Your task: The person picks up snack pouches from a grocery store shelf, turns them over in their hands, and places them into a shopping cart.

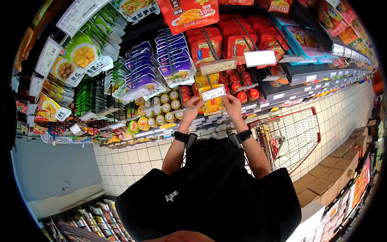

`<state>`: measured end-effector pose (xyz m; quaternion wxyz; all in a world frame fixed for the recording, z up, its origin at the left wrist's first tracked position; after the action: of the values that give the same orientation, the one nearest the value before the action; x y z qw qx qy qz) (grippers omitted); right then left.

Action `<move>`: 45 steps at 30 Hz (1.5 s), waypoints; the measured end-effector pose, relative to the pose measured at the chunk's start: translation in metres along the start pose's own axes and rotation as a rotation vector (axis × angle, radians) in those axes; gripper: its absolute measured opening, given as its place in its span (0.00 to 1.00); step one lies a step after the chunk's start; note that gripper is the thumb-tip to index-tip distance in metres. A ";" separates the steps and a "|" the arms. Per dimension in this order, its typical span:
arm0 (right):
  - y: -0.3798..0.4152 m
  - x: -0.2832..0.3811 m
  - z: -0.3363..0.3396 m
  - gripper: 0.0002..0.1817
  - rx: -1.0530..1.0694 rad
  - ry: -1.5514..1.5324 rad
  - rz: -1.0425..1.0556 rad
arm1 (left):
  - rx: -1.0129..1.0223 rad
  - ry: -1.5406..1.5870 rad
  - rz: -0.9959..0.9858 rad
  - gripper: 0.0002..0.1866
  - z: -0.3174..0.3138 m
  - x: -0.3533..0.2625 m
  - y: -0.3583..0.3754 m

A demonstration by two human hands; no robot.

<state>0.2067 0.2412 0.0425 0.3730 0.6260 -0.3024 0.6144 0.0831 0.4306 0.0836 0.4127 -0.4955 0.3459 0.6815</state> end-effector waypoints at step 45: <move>0.234 0.100 0.203 0.16 -0.563 0.341 0.018 | 0.767 0.467 0.060 0.11 -0.260 -0.111 0.068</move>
<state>0.1269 -0.0472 0.1709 0.5711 0.3838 -0.3991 0.6061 0.1416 0.1489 0.1250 0.4573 -0.4370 0.6717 0.3858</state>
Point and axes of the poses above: each hand's wrist, its own y-axis away from the middle knuckle, its own z-axis out of the back of the hand, x = y × z, the point moved 9 cm from there along -y, towards the middle knuckle, and after that the axes turned 7 degrees about x, right-handed, at the moved point
